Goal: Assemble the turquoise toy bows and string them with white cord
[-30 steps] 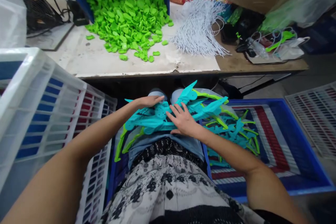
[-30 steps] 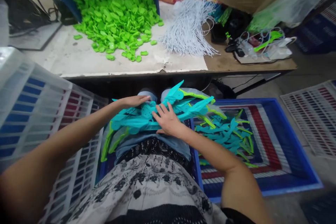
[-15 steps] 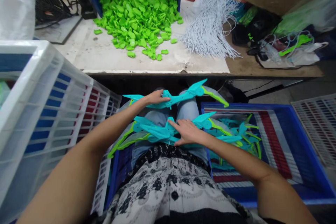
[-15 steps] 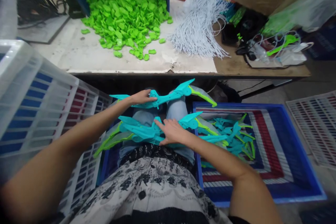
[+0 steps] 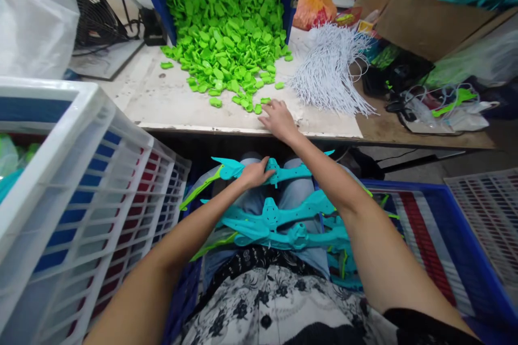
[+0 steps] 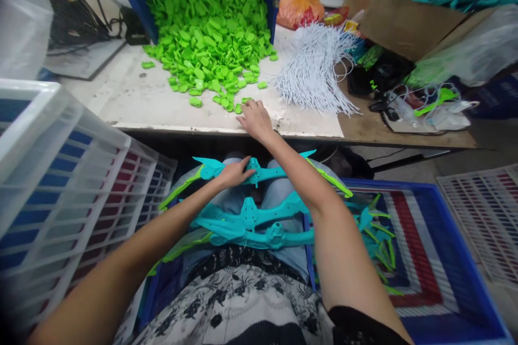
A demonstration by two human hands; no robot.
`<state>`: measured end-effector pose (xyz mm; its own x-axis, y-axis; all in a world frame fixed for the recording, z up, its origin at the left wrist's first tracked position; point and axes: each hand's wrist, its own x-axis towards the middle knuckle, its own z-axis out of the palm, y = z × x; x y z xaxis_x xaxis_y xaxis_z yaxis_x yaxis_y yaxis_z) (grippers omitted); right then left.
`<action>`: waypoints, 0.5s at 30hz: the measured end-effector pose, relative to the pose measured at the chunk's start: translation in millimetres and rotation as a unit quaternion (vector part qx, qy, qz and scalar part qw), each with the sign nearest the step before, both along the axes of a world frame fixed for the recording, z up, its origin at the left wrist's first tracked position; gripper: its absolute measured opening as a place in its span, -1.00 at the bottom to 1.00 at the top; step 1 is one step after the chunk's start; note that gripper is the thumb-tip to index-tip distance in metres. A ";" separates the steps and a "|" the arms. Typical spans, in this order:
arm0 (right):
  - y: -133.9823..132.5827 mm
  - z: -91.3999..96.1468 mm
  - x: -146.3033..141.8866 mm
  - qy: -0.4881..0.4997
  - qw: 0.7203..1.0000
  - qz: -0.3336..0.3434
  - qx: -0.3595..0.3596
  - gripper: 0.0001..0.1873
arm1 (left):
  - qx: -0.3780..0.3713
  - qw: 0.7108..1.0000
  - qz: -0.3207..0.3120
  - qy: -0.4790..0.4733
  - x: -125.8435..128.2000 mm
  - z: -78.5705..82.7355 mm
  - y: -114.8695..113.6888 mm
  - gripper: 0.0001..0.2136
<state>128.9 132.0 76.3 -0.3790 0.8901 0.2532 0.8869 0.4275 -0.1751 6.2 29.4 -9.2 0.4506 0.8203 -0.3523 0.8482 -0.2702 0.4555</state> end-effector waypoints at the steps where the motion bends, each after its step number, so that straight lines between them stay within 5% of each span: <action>1: 18.2 -2.1 -6.6 -0.006 1.000 0.001 -0.001 -0.61 | -0.011 1.000 -0.012 -0.013 -3.2 -0.1 2.8 -0.38; 6: 47.4 -9.7 -19.9 -0.072 0.996 0.019 -0.048 -0.69 | -0.009 0.998 -0.032 -0.055 -9.5 5.8 4.8 -0.39; 15: 0.5 -33.2 54.1 0.086 0.996 0.016 0.004 -0.72 | -0.113 0.984 -0.032 -0.136 -7.1 0.6 31.8 -0.62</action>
<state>183.0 132.5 43.1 -0.3585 0.8756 0.3237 0.8296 0.4578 -0.3197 -0.9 61.2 -8.6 0.6011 0.7019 -0.3820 0.6713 -0.1842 0.7179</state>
